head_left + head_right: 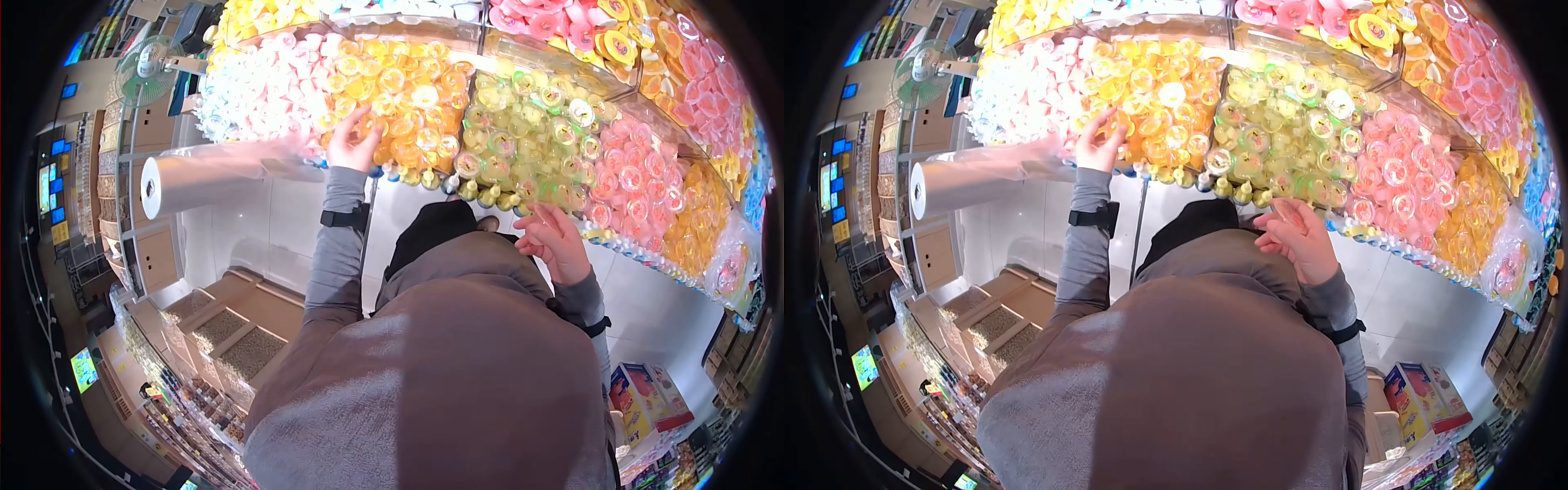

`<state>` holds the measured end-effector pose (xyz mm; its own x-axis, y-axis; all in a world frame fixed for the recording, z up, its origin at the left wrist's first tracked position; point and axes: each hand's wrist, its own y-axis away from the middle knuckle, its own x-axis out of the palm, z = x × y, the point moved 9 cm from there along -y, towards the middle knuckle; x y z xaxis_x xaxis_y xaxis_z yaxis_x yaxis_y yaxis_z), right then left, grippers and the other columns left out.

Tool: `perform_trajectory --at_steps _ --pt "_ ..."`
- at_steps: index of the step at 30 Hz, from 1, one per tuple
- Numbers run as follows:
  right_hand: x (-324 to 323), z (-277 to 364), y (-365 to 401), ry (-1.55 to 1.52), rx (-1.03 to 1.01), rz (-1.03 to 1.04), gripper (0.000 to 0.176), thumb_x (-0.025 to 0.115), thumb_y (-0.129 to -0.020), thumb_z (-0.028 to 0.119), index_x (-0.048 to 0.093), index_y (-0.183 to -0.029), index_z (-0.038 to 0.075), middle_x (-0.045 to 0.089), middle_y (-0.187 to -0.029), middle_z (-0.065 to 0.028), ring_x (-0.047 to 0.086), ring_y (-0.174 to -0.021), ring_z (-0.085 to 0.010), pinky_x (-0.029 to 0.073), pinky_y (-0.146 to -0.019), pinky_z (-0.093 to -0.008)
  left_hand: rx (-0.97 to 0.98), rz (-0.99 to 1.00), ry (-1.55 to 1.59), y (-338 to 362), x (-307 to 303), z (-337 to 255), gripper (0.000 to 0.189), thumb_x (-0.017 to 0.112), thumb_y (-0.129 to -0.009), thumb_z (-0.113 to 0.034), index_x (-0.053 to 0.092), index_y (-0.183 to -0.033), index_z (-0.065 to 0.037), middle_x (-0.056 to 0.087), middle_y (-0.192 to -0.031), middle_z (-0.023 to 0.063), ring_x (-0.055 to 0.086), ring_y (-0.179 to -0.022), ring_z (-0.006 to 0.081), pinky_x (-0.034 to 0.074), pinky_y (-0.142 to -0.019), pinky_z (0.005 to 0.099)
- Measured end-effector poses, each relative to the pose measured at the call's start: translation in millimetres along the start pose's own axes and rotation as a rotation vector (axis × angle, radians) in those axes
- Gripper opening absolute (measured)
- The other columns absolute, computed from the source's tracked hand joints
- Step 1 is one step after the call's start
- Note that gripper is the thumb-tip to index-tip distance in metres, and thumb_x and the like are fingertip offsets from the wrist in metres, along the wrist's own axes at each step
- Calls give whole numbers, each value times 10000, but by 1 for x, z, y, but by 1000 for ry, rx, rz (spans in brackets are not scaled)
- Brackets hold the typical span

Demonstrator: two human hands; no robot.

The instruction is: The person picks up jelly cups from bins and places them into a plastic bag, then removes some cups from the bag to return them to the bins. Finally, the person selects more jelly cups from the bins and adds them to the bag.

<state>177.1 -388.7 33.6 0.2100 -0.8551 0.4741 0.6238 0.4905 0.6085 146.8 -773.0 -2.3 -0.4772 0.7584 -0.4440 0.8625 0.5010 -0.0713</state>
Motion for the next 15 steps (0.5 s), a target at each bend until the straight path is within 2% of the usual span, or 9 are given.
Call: perform_trajectory --at_steps 2,3,5,9,12,15 --pt "-4 -6 7 55 48 45 459 609 -866 141 422 -1252 -24 604 -1029 -167 597 -726 -140 505 -656 -261 -112 -60 154 24 -8 9 393 686 -789 -51 580 -1168 -42 565 -1137 130 608 -921 187 560 -697 297" --pt "-4 -4 14 114 44 17 431 610 -861 163 464 -1219 -28 628 -941 -138 538 -610 -96 436 -552 -217 -149 -93 231 27 -10 10 415 677 -794 -46 559 -1192 -36 552 -1128 125 602 -915 186 565 -677 294" --pt "-13 -6 21 135 39 60 414 605 -861 165 477 -1206 -25 633 -898 -121 523 -579 -85 406 -516 -208 -225 -172 303 34 -16 20 444 662 -777 -11 512 -1195 3 505 -1128 138 600 -887 192 585 -664 318" --pt "-45 -30 27 93 17 68 383 604 -858 171 495 -1174 -16 643 -853 -106 490 -537 -68 383 -474 -204 -238 -282 166 47 -45 60 395 672 -726 1 517 -1089 17 535 -1053 135 608 -838 199 579 -681 323" --pt "-59 -43 36 74 27 81 368 607 -858 175 501 -1157 -12 643 -855 -105 476 -530 -64 377 -475 -196 -187 -262 23 57 -57 57 391 641 -760 44 491 -1121 41 536 -1028 138 616 -858 229 586 -714 362" --pt "-70 -46 45 113 24 86 364 607 -858 177 503 -1152 -10 638 -838 -98 475 -527 -63 372 -474 -189 -200 -217 -132 64 -62 70 416 658 -746 33 557 -1149 23 559 -1017 144 624 -861 235 584 -719 343"
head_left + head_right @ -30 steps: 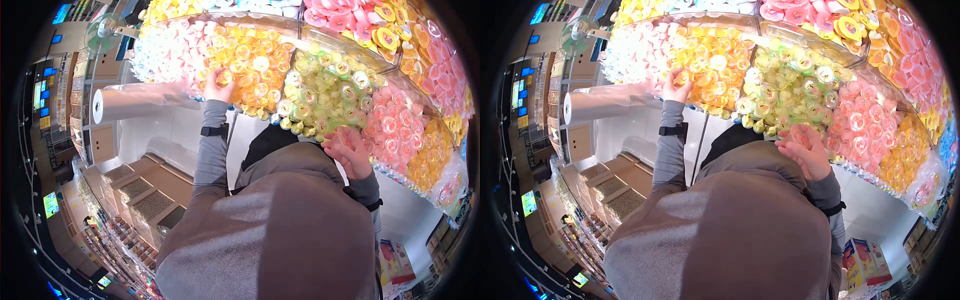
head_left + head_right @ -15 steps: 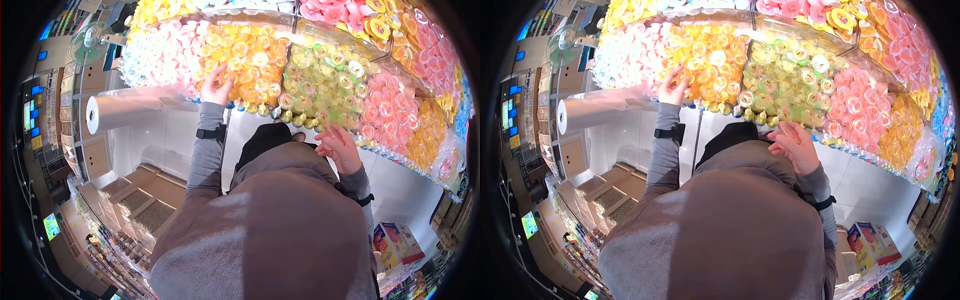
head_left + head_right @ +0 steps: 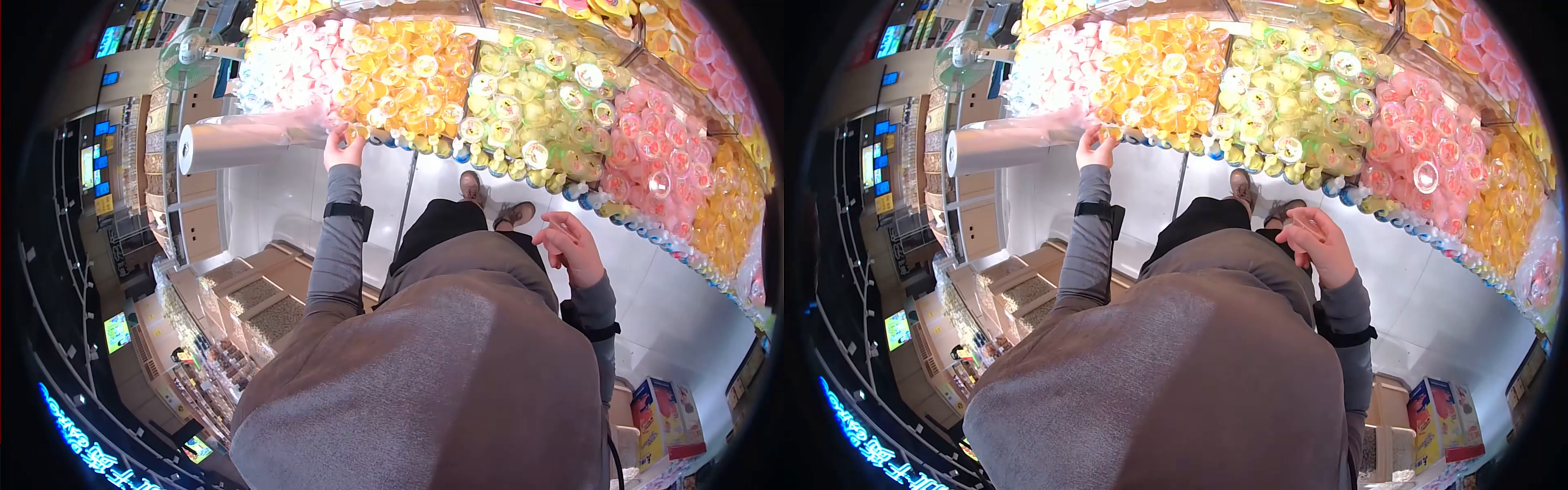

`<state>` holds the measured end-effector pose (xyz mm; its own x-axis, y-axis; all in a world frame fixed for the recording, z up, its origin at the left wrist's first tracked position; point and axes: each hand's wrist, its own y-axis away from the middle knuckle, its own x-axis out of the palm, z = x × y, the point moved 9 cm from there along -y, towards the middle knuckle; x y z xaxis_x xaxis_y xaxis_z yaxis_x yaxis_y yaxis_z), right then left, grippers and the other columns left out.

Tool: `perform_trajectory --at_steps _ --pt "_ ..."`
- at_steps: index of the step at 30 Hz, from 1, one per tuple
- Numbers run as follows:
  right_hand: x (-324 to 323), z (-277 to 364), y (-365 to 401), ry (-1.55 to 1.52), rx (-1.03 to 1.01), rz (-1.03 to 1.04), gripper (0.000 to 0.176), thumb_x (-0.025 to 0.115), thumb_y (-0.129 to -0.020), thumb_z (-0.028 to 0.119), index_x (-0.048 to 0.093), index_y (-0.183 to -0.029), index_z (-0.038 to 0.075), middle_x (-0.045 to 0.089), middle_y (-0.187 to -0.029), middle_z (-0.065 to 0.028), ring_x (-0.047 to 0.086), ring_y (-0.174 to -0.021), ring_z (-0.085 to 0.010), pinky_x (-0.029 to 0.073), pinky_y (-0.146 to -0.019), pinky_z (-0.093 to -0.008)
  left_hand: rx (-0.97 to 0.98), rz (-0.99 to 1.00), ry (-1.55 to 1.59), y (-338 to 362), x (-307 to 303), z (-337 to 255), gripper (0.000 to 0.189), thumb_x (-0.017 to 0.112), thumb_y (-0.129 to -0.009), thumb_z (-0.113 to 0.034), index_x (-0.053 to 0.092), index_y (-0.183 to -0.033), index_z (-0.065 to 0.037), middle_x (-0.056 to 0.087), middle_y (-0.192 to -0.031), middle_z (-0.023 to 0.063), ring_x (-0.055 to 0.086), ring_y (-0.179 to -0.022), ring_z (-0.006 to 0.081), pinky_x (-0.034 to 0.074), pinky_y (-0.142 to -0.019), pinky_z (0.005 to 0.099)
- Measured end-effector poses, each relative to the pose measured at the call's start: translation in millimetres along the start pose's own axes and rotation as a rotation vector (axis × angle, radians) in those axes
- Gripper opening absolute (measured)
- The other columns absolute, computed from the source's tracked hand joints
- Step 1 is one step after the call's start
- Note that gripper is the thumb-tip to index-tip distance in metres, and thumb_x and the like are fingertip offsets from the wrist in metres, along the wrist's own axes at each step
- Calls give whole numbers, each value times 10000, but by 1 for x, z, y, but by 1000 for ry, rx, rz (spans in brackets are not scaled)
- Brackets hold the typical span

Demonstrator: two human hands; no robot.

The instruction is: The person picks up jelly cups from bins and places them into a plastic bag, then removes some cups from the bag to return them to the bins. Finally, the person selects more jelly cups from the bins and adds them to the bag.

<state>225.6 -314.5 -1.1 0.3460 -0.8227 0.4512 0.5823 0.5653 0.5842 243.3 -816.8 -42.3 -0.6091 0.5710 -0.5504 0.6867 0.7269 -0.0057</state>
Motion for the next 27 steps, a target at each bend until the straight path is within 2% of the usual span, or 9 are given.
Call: perform_trajectory --at_steps 2,6,9,13,16,20,23,24,27 --pt "-7 -1 5 26 -12 -16 362 609 -858 177 502 -1150 -9 634 -824 -95 474 -525 -62 370 -472 -186 7 64 4 1 7 1 436 693 -728 -7 600 -1153 -3 594 -996 124 633 -846 197 572 -722 308" --pt "-16 -2 10 21 -33 -49 363 618 -851 170 501 -1145 -6 632 -812 -91 476 -525 -60 370 -466 -188 122 41 -265 22 22 -77 474 746 -692 -84 597 -1136 -12 632 -968 75 647 -783 143 538 -705 269" --pt "-17 -1 12 15 -43 -73 356 619 -850 165 501 -1142 -1 629 -807 -89 473 -525 -58 370 -464 -188 268 -141 -220 4 6 -87 439 751 -678 -135 594 -1073 -26 661 -937 76 656 -805 169 529 -732 296" --pt "-13 -7 10 19 -45 -108 385 617 -849 182 483 -1166 9 623 -831 -96 465 -528 -56 369 -468 -187 217 -220 -176 -28 -29 -75 398 744 -696 -133 583 -1046 -34 660 -956 94 654 -830 184 527 -751 310" --pt "-7 -16 3 37 -48 -113 454 617 -850 232 447 -1218 26 606 -897 -113 460 -540 -58 373 -482 -187 262 -193 -123 -56 -36 -66 422 745 -705 -151 572 -1070 -28 661 -967 104 655 -819 181 526 -741 311" --pt "16 -10 -6 -25 -101 -99 432 621 -860 171 423 -1214 21 621 -964 -109 511 -614 -68 411 -542 -203 236 -140 -221 -84 -25 -81 446 749 -699 -160 570 -1085 -25 654 -991 116 653 -826 198 528 -731 313" --pt "35 0 -16 -3 -110 -127 454 622 -858 179 411 -1227 21 613 -1004 -114 522 -644 -73 424 -568 -216 326 -122 -336 -117 -9 -89 470 748 -690 -150 564 -1103 -24 645 -1022 121 650 -828 206 527 -736 319" --pt "41 3 -21 10 -108 -136 459 623 -857 183 411 -1229 20 612 -1009 -115 525 -649 -75 426 -572 -218 322 -85 -301 -128 -3 -86 488 747 -686 -173 562 -1120 -46 635 -1064 136 654 -871 236 521 -774 354" --pt "57 9 -34 54 -107 -147 461 614 -861 172 406 -1245 26 612 -1012 -114 530 -651 -81 430 -577 -219 505 11 -569 -155 24 -82 513 738 -692 -230 558 -1154 -96 641 -1070 140 650 -908 271 508 -815 384"
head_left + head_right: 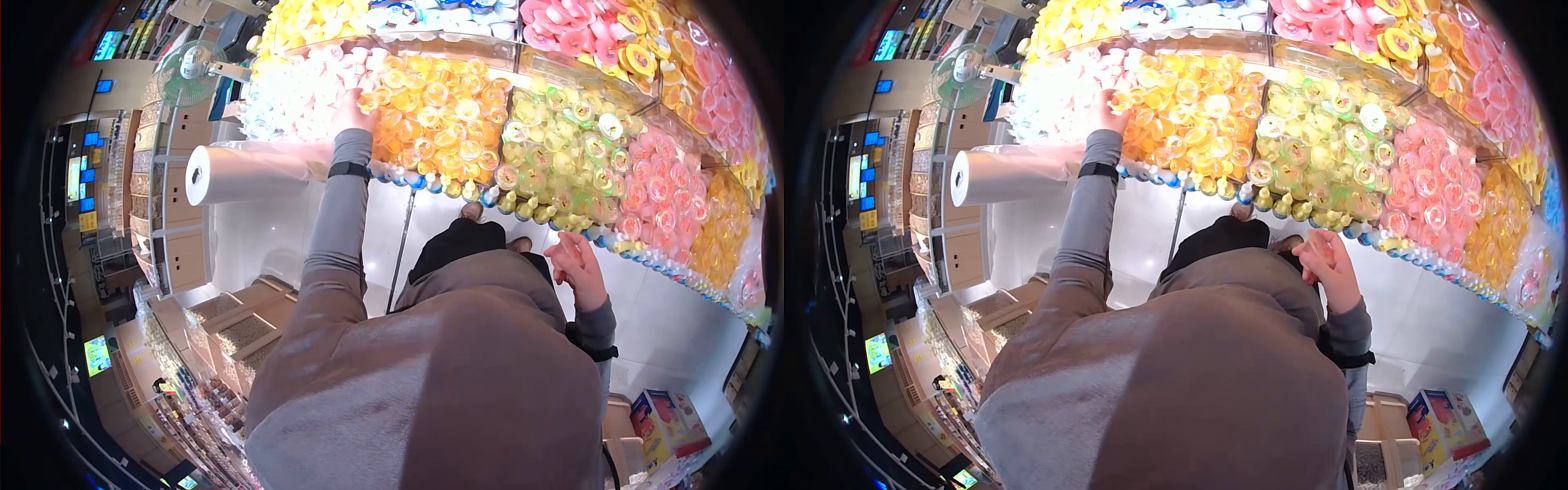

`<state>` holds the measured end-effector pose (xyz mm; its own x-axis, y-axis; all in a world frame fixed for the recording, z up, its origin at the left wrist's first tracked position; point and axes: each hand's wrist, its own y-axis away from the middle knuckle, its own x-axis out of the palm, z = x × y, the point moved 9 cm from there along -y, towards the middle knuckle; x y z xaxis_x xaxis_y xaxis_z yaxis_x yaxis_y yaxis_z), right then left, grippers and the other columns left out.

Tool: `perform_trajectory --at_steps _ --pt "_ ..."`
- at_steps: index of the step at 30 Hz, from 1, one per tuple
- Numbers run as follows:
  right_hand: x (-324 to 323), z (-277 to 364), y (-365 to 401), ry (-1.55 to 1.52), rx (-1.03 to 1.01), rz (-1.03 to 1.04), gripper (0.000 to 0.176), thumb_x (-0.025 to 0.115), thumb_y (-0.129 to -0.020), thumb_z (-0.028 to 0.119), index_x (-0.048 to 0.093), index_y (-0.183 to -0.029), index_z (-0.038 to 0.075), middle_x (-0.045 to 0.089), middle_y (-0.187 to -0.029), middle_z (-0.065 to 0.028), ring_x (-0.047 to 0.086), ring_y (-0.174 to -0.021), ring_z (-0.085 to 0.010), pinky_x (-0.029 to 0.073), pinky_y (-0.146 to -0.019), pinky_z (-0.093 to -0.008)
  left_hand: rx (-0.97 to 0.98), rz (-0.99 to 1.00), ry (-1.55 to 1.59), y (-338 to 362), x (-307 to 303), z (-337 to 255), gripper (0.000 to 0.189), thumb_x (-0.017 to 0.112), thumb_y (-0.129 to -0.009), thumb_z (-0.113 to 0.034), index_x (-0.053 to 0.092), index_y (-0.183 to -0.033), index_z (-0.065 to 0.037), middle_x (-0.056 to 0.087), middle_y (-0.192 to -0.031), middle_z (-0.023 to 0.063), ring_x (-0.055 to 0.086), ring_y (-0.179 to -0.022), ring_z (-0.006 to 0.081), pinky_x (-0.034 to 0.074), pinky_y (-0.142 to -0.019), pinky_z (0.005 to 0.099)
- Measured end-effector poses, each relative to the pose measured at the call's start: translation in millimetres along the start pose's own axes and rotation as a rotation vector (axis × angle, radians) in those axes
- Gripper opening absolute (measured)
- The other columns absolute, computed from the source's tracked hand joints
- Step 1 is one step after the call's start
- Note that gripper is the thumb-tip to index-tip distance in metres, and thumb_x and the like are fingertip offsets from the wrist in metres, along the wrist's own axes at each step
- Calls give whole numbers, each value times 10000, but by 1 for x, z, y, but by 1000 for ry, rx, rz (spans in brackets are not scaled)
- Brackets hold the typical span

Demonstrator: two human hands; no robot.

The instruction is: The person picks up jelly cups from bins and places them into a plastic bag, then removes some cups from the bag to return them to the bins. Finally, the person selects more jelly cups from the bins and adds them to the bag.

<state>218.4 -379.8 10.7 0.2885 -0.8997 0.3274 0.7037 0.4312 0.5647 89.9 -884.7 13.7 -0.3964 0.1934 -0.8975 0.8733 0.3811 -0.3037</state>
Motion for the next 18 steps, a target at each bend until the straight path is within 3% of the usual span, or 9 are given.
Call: perform_trajectory --at_steps 1,4,5,8,12,14,15,17,18 --pt "4 1 -5 23 0 1 458 611 -863 168 406 -1248 28 612 -1013 -114 530 -651 -83 431 -576 -219 -69 127 -99 0 18 7 488 726 -698 -276 596 -1151 -152 656 -1050 136 642 -946 295 500 -844 385" --pt "20 11 -14 40 -8 -2 447 600 -870 160 405 -1252 34 613 -1012 -113 530 -650 -86 434 -578 -222 -61 317 -2 0 35 17 454 727 -698 -292 639 -1128 -174 677 -987 125 646 -946 274 502 -848 376" --pt "25 14 -16 37 -11 -5 442 596 -873 157 405 -1253 36 613 -1012 -113 529 -649 -87 435 -579 -223 -146 257 213 -4 73 71 422 725 -707 -292 668 -1101 -153 688 -947 114 661 -910 227 511 -831 349" --pt "40 19 -25 85 -11 -34 429 588 -884 149 400 -1251 30 613 -1032 -129 532 -651 -92 441 -588 -226 -316 195 516 -2 52 76 416 714 -722 -290 671 -1105 -134 697 -924 88 670 -838 177 519 -795 314" --pt "74 32 -40 142 -47 -16 428 611 -857 47 401 -1229 22 599 -1097 -146 554 -704 -103 470 -637 -246 -391 263 414 1 87 99 313 700 -742 -251 713 -1017 -104 709 -851 61 671 -775 159 520 -773 281" --pt "88 35 -52 149 -115 73 450 624 -830 -19 400 -1219 18 589 -1131 -149 565 -747 -113 484 -669 -258 -361 257 453 -2 86 104 333 709 -734 -282 715 -1010 -96 710 -884 89 674 -775 167 519 -776 277" --pt "94 40 -59 70 -173 97 492 661 -775 -77 421 -1194 18 587 -1119 -130 576 -841 -132 501 -739 -276 -92 85 112 -10 36 64 361 726 -745 -246 684 -1053 -63 698 -909 104 665 -770 164 523 -759 284" --pt "89 48 -74 284 -363 -27 499 707 -742 -67 456 -1165 20 592 -1074 -107 578 -917 -144 502 -792 -281 -245 9 598 3 -5 32 342 710 -794 -194 641 -1085 -27 675 -936 103 646 -779 159 528 -718 298" --pt "93 60 -76 443 -427 -78 495 743 -717 -47 487 -1135 23 592 -1036 -84 576 -958 -140 500 -819 -284 -327 92 867 13 -13 9 320 692 -815 -166 624 -1095 -25 663 -938 92 635 -788 153 526 -697 305"
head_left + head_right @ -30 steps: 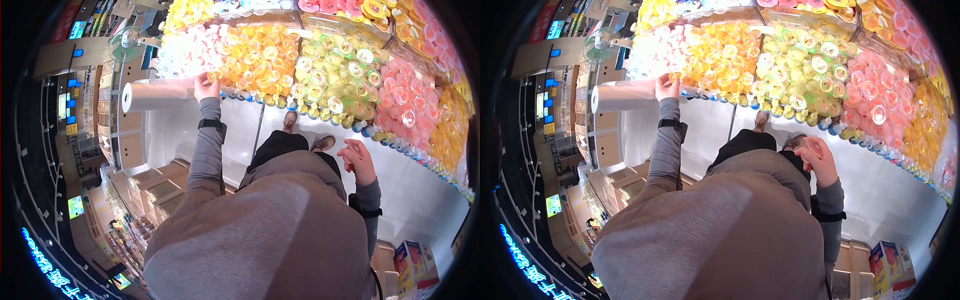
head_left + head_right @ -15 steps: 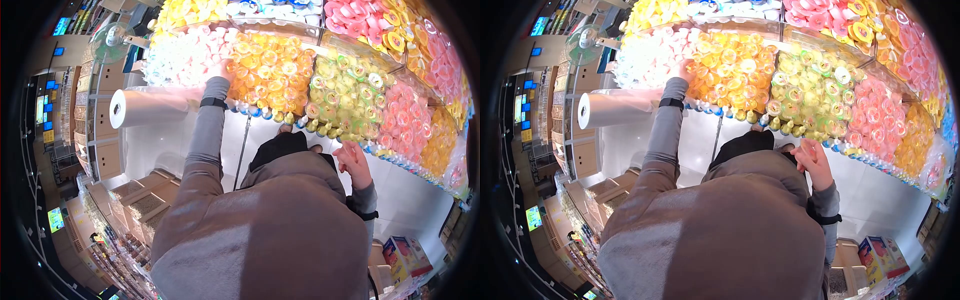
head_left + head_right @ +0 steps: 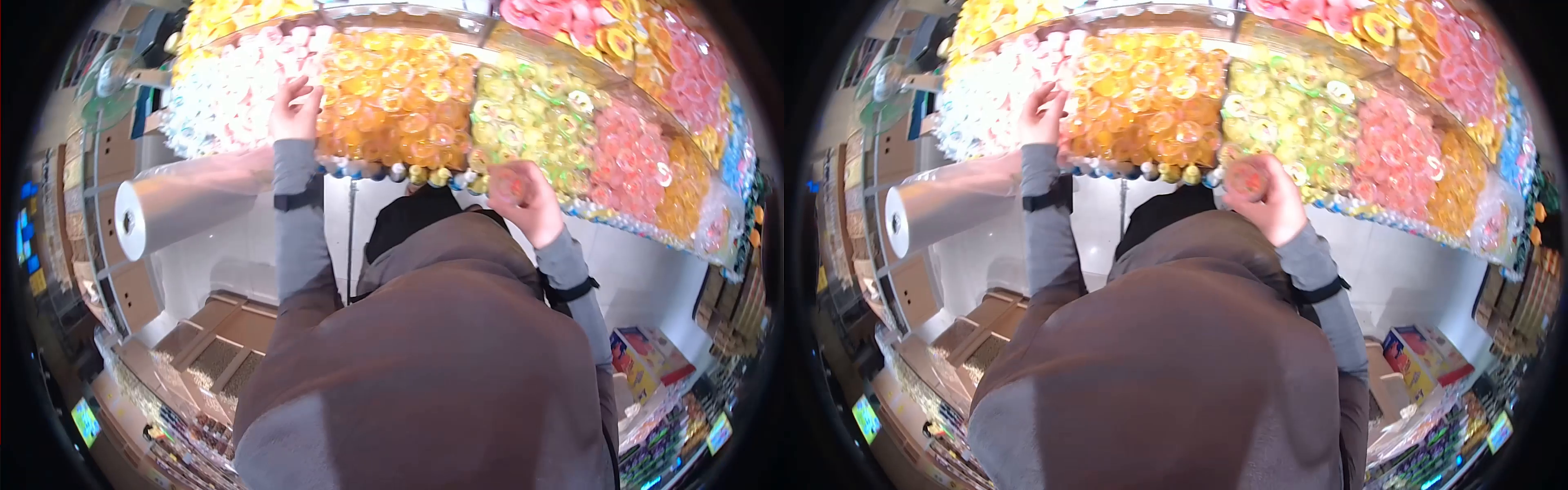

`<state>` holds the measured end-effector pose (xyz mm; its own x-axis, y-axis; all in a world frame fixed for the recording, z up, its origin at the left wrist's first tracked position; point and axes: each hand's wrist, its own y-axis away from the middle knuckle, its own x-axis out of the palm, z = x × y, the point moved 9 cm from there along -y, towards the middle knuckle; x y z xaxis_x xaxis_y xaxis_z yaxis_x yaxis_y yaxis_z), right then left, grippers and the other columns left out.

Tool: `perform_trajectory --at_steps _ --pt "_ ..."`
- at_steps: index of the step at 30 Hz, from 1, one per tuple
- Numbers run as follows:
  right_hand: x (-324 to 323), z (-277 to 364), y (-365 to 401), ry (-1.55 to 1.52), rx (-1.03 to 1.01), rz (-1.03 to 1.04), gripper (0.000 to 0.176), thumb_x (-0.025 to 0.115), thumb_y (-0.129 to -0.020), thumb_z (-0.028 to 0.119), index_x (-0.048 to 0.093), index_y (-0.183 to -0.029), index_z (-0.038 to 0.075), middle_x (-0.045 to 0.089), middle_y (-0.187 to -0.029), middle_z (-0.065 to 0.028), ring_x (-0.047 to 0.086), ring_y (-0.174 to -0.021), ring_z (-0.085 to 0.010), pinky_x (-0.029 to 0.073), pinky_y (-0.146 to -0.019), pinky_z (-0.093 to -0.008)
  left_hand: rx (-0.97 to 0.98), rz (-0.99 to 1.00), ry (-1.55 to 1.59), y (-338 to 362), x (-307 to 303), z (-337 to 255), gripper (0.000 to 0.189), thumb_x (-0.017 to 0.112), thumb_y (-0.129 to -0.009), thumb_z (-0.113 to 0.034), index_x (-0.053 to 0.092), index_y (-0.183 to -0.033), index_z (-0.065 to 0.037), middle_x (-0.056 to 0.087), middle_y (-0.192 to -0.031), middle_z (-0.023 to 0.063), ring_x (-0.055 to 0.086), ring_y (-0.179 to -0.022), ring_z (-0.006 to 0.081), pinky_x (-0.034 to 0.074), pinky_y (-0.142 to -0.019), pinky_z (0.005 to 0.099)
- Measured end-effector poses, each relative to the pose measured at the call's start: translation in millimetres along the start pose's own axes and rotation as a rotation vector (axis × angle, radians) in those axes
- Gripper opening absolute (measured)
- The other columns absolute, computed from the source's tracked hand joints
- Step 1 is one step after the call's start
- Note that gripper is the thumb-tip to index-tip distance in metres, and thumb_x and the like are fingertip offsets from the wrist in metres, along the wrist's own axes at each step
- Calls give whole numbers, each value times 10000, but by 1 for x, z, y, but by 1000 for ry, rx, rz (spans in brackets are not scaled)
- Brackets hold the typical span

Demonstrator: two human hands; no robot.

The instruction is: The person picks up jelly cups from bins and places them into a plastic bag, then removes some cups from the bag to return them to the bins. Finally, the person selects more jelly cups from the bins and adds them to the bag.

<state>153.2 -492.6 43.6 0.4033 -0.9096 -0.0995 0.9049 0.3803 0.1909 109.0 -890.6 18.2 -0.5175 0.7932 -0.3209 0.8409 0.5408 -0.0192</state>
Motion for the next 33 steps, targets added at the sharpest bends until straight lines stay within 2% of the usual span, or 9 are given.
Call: perform_trajectory --at_steps 2,4,7,10,16,22,25,31,33 --pt "6 13 -11 -34 -33 -38 482 766 -715 -3 509 -1122 23 595 -1056 -79 600 -912 -129 522 -753 -257 -106 219 366 34 31 -23 321 597 -910 -261 586 -1140 -36 645 -938 62 590 -670 125 437 -538 224" --pt "9 22 -19 242 -7 -44 497 767 -728 23 499 -1145 22 614 -1036 -83 618 -852 -113 530 -710 -246 -539 592 798 89 85 -17 409 515 -933 -384 564 -1171 -55 610 -1101 80 573 -845 146 439 -576 252" --pt "18 15 -26 248 -68 -14 499 745 -758 25 491 -1187 22 632 -976 -83 618 -756 -100 521 -659 -242 -970 731 1220 163 132 -38 504 498 -936 -346 466 -1257 42 557 -1210 179 584 -986 268 526 -761 343" --pt "27 12 -26 -211 9 -82 475 698 -812 43 486 -1236 21 636 -941 -86 602 -713 -100 498 -618 -241 -1065 808 1435 179 146 -55 581 467 -934 -263 309 -1365 94 400 -1364 254 453 -1231 373 440 -995 408" --pt "41 -9 -24 -682 327 168 400 556 -938 205 466 -1282 21 623 -967 -94 572 -725 -127 477 -641 -257 -813 829 1410 160 135 -69 528 431 -944 -140 259 -1374 111 300 -1417 275 381 -1291 385 365 -1089 404" --pt "44 -30 -14 -732 430 149 422 518 -959 288 481 -1294 35 624 -960 -69 532 -662 -95 435 -584 -241 -809 795 1233 162 137 -53 478 495 -955 -158 348 -1337 89 452 -1312 230 530 -1168 273 467 -994 359" --pt "47 -33 -9 -712 437 143 442 520 -956 310 484 -1301 35 625 -960 -63 516 -640 -94 426 -579 -231 -624 679 791 135 122 -17 409 636 -885 -112 495 -1251 5 596 -1121 123 621 -961 157 512 -830 276" --pt "43 -57 11 -623 464 105 414 473 -971 297 488 -1298 44 628 -1009 -101 489 -651 -102 415 -574 -231 156 114 7 38 38 -19 426 719 -763 -27 533 -1145 5 617 -1053 92 601 -950 139 487 -815 257" --pt "41 -64 15 -599 462 59 417 481 -967 302 494 -1292 41 629 -1003 -97 486 -652 -100 414 -575 -230 213 194 -26 31 46 -32 451 728 -747 3 533 -1153 2 609 -1074 83 597 -958 132 488 -838 254"
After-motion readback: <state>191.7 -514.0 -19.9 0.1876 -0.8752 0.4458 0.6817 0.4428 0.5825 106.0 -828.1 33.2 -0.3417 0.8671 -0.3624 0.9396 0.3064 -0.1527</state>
